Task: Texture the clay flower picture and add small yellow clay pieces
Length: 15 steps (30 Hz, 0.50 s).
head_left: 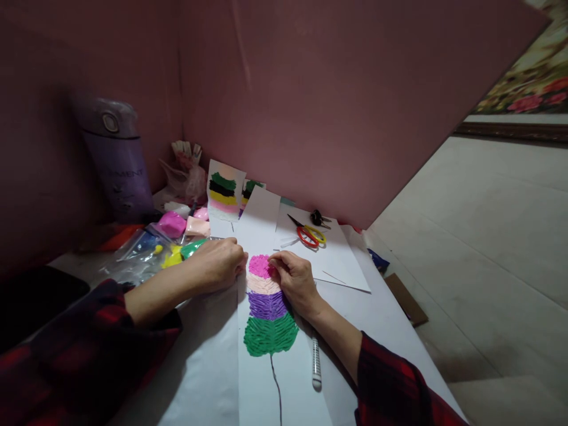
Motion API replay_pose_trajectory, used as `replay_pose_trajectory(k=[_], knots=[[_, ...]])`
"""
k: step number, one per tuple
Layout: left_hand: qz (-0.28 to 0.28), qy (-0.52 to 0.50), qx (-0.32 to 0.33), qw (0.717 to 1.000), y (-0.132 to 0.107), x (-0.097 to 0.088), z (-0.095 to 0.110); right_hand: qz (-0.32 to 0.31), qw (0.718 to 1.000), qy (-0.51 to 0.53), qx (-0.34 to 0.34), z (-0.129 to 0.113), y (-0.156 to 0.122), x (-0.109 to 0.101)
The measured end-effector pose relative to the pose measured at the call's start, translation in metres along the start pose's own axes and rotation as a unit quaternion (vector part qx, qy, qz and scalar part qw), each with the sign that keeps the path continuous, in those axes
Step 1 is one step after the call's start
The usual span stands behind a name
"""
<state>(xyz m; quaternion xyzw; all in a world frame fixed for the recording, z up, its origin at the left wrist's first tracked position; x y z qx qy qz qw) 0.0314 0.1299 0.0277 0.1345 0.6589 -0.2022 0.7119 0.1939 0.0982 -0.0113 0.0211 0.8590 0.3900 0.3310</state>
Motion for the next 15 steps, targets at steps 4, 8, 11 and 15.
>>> replay_pose_trajectory(k=[4, 8, 11, 15], knots=[[-0.002, 0.002, -0.004, 1.0, -0.0009, -0.0015, 0.0007, 0.001, 1.0, 0.001, 0.0, -0.0001, 0.0, 0.0003], [-0.002, 0.0, -0.004, 1.0, -0.0013, -0.0019, 0.0012, -0.002, 1.0, -0.001, -0.007, 0.0004, -0.0004, 0.0005], [0.0, -0.001, -0.002, 1.0, -0.0009, -0.0012, 0.0008, -0.002, 1.0, -0.002, -0.009, 0.0011, -0.0005, 0.0004], [0.001, 0.001, 0.002, 1.0, 0.0, -0.0002, 0.0002, 0.003, 1.0, -0.001, -0.01, 0.0014, 0.0001, 0.0003]])
Point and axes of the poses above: each hand's wrist, its own y-axis towards the middle knuckle, its own x-axis out of the palm, z = x × y, the point moved 4 cm from there along y, towards the middle knuckle, and after that the axes turned 13 degrees about -x, right-handed, at the moved point
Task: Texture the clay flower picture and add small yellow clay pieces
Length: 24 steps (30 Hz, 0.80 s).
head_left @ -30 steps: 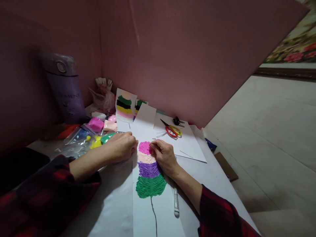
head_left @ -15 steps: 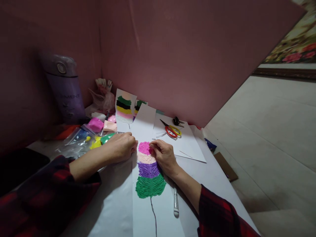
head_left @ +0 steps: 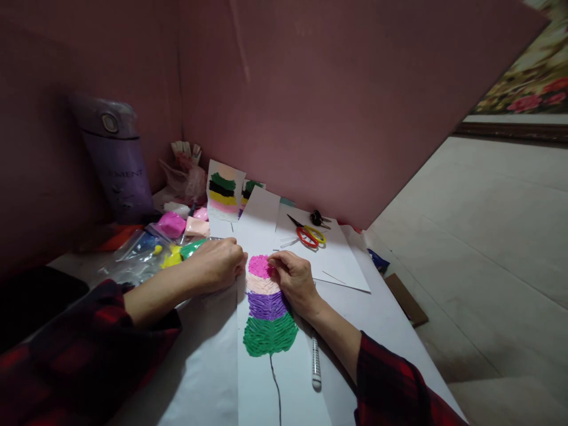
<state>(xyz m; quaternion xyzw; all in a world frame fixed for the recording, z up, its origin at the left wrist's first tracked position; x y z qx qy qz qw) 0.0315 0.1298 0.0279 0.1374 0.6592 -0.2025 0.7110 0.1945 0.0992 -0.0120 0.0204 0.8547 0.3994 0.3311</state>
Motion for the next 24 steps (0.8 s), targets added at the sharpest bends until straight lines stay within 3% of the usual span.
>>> replay_pose_trajectory(k=[24], knots=[[0.012, 0.015, 0.001, 1.0, 0.0019, 0.003, -0.0015, 0.008, 1.0, 0.01, 0.002, 0.0007, 0.0002, -0.0007]])
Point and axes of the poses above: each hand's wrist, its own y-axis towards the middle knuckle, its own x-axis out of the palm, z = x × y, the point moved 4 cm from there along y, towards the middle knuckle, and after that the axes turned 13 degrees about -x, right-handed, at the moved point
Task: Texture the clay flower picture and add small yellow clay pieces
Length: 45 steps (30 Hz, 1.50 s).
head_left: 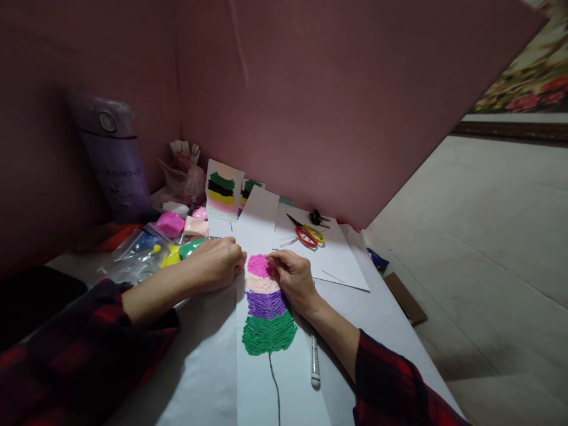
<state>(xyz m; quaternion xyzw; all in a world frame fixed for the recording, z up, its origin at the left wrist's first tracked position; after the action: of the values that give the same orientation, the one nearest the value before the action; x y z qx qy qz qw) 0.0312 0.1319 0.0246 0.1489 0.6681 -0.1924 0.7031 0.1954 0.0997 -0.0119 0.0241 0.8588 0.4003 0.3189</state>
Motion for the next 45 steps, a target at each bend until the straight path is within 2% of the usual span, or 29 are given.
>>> replay_pose_trajectory(k=[28, 32, 37, 41, 45], knots=[[-0.008, -0.013, -0.004, 1.0, 0.003, 0.003, -0.002, -0.017, 1.0, -0.007, 0.02, -0.006, 0.0, -0.001], [-0.009, -0.017, -0.003, 1.0, 0.004, 0.004, -0.002, -0.004, 1.0, 0.006, 0.03, -0.011, 0.003, -0.007], [-0.014, -0.018, -0.001, 1.0, 0.003, 0.003, -0.001, 0.027, 0.998, 0.03, 0.044, -0.024, 0.005, -0.027], [-0.015, -0.021, 0.002, 1.0, 0.003, 0.002, -0.001, 0.048, 0.994, 0.078, 0.065, -0.041, -0.01, -0.042], [-0.015, -0.025, 0.0, 1.0, 0.003, 0.003, -0.002, 0.016, 0.991, 0.089, 0.096, -0.055, -0.037, -0.042]])
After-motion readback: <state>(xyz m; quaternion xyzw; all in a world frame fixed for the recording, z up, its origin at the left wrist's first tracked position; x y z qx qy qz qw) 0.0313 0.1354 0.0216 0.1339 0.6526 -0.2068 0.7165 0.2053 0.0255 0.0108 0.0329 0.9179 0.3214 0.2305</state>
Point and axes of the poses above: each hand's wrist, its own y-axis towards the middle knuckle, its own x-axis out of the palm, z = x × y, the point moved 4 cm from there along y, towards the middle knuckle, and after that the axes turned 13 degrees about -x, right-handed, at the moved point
